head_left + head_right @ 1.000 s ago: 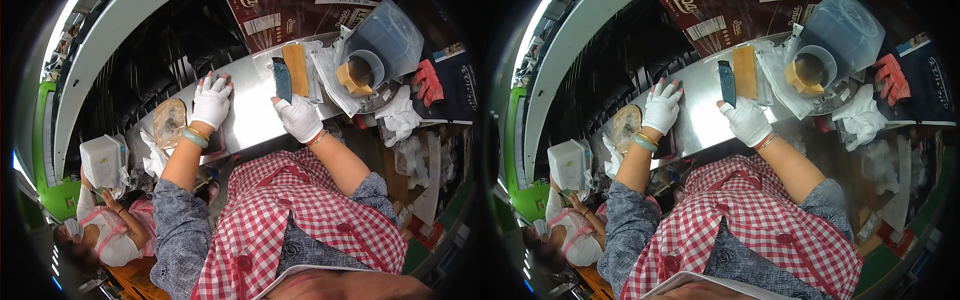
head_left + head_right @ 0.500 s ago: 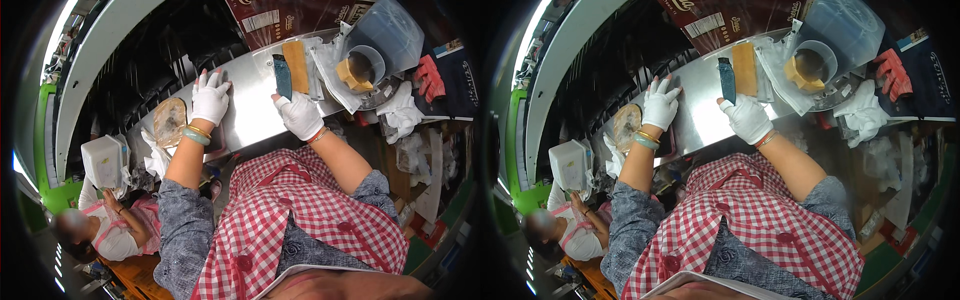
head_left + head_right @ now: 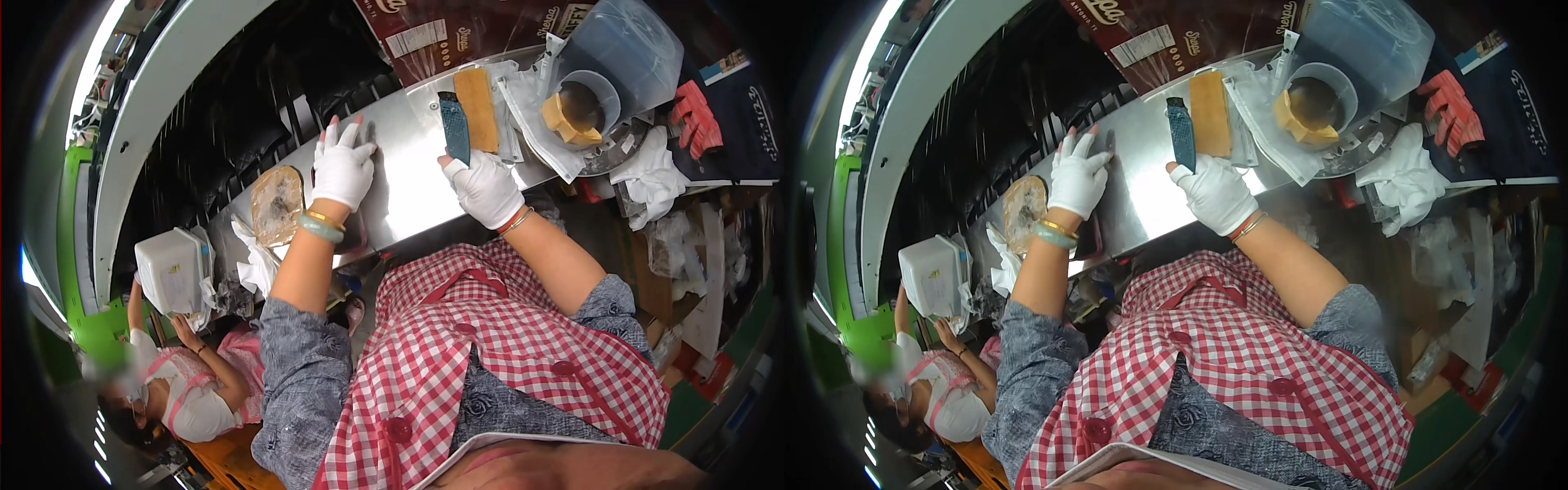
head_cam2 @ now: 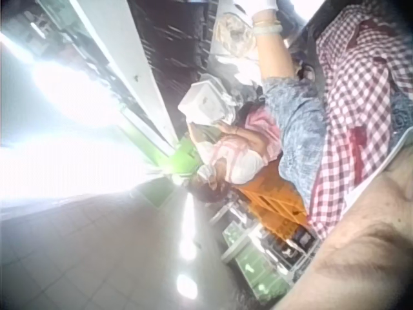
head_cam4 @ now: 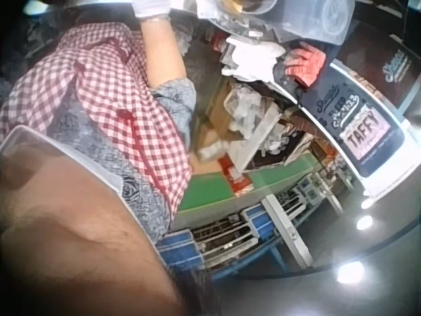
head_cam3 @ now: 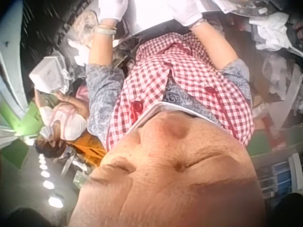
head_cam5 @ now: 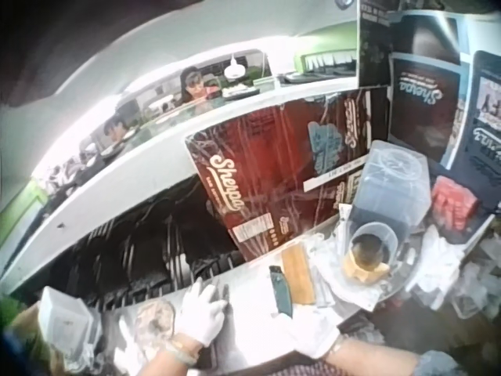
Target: The person scrubs the sole of a black slipper using a small blue brush. They repeatedly dip the brush into a container of liquid and scrub the textured surface of the slipper sole. The person handles the slipper with gloved hands, turning it to access different areas of the sole.
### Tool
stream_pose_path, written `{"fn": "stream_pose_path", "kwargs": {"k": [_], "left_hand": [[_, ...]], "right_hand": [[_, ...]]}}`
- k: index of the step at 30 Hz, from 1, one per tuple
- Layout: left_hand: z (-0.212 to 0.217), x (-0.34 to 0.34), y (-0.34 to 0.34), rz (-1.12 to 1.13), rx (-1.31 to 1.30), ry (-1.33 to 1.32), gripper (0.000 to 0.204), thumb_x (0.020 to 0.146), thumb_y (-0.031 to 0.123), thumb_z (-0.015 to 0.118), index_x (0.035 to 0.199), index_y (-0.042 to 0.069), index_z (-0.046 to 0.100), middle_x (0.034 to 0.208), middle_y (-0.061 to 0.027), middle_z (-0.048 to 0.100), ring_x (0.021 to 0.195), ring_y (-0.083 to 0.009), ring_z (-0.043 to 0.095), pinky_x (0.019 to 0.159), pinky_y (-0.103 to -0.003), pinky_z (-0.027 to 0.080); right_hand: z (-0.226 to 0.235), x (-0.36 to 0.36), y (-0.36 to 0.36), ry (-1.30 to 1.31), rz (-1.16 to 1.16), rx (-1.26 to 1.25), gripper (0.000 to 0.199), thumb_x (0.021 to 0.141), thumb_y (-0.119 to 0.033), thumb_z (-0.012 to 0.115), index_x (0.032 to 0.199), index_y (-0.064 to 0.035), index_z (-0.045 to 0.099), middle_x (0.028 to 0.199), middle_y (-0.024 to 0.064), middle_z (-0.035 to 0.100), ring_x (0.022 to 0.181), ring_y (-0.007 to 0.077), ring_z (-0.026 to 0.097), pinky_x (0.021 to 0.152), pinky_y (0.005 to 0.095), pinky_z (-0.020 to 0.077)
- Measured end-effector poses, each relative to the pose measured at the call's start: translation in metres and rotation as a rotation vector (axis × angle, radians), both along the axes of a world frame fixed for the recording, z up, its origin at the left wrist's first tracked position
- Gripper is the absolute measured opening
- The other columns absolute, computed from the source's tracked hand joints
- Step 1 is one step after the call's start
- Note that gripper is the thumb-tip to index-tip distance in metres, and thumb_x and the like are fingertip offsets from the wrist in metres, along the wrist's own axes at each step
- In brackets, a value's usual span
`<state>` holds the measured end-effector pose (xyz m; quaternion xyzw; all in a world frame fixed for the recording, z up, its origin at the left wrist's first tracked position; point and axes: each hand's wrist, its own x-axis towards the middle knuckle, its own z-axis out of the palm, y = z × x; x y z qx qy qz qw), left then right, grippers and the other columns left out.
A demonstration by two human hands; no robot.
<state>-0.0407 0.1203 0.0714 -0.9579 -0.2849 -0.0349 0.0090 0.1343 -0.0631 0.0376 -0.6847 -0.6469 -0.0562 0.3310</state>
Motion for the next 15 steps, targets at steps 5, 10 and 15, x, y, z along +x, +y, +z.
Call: {"fn": "stream_pose_path", "kwargs": {"k": [5,10,15], "left_hand": [[-0.009,0.002,0.003,0.031,0.036,-0.027,0.03,0.079,0.018,0.055,0.106,0.022,0.068,0.142,-0.0044,0.041,0.133,-0.0371,0.03,0.11,-0.05,0.025],[-0.019,0.006,0.021,0.146,0.193,0.033,0.035,0.08,0.018,0.053,0.112,0.019,0.067,0.143,-0.005,0.04,0.133,-0.0365,0.031,0.109,-0.05,0.025],[-0.013,0.006,0.024,0.137,0.004,-0.075,0.038,0.08,0.021,0.052,0.116,0.014,0.064,0.141,-0.0079,0.043,0.131,-0.0376,0.033,0.107,-0.051,0.028]], "right_hand": [[0.001,-0.003,-0.002,-0.003,-0.011,-0.012,0.03,0.076,-0.006,0.057,0.106,-0.0124,0.062,0.081,0.0126,0.059,0.074,0.0298,0.06,0.066,0.0403,0.0491],[0.003,-0.002,-0.001,0.044,-0.004,-0.058,0.029,0.077,-0.007,0.057,0.105,-0.0122,0.062,0.082,0.0125,0.06,0.075,0.0301,0.061,0.066,0.0405,0.0488],[0.003,-0.001,-0.001,0.031,-0.014,-0.083,0.027,0.077,-0.007,0.056,0.103,-0.012,0.062,0.08,0.012,0.06,0.074,0.0309,0.061,0.066,0.0412,0.0484]]}}
